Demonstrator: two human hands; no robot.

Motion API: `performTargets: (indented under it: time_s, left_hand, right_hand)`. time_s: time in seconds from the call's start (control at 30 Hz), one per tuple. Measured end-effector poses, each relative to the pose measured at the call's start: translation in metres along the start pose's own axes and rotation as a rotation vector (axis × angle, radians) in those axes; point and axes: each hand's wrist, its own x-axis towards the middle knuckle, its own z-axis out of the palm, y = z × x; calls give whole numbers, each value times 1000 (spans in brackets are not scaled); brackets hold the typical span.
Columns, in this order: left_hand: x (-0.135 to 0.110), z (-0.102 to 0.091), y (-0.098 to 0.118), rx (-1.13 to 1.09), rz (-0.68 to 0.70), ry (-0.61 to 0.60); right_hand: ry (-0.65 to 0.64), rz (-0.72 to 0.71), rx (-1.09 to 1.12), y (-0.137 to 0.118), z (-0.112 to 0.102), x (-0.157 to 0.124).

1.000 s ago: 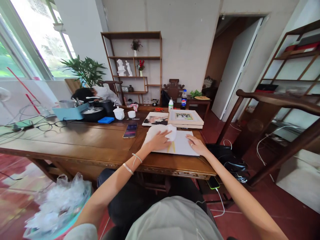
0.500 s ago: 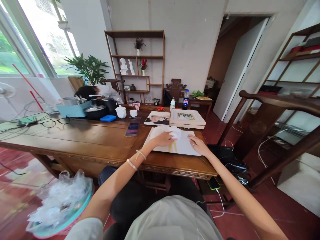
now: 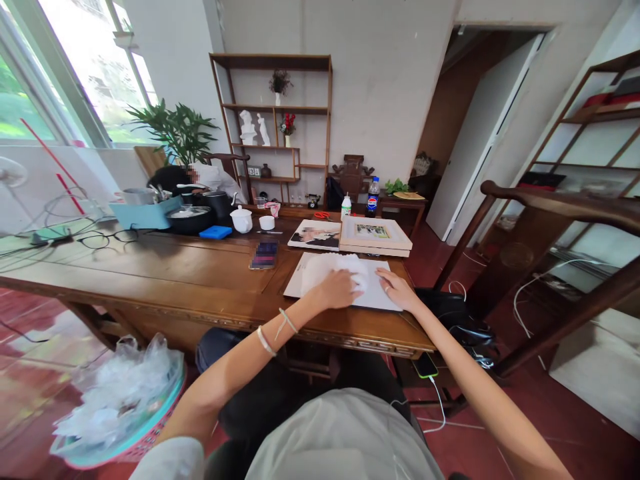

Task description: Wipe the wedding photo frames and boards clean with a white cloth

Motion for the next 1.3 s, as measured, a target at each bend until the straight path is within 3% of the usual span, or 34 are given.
performTargets:
  time_s: [0.1, 0.2, 0.3, 0.47, 0.63, 0.73, 0.87, 1.0, 1.07, 1.17, 1.3]
  left_hand:
    - [-27, -5, 28, 16, 6, -48]
    - [-32, -6, 36, -12, -4, -74]
    - [-12, -3, 22, -38, -41, -57]
    - [40, 2, -12, 5, -142, -46]
    - [65, 3, -18, 26, -141, -66]
    - [56, 0, -2, 120, -65, -72]
    - [27, -4, 41, 204, 89, -75]
    - [11, -9, 69, 191, 73, -41]
    - [18, -10, 63, 169, 12, -81]
    - [41, -9, 38, 173, -75, -117]
    - [62, 2, 18, 185, -121, -59]
  right_hand:
    - [-7, 1, -27, -3, -1, 0]
    - [-8, -7, -38, -3, -1, 0]
    - [-10, -20, -37, -2, -2, 0]
    - [-16, -13, -58, 0, -1, 0]
    - [2, -4, -33, 2, 1, 0]
    - [8, -18, -7, 4, 1, 0]
    - [-16, -64, 35, 8, 0, 1]
    - [-17, -59, 62, 10, 0, 1]
    - [-5, -54, 57, 9, 0, 1]
    - [8, -58, 33, 7, -1, 1]
    - [2, -34, -6, 2, -1, 1]
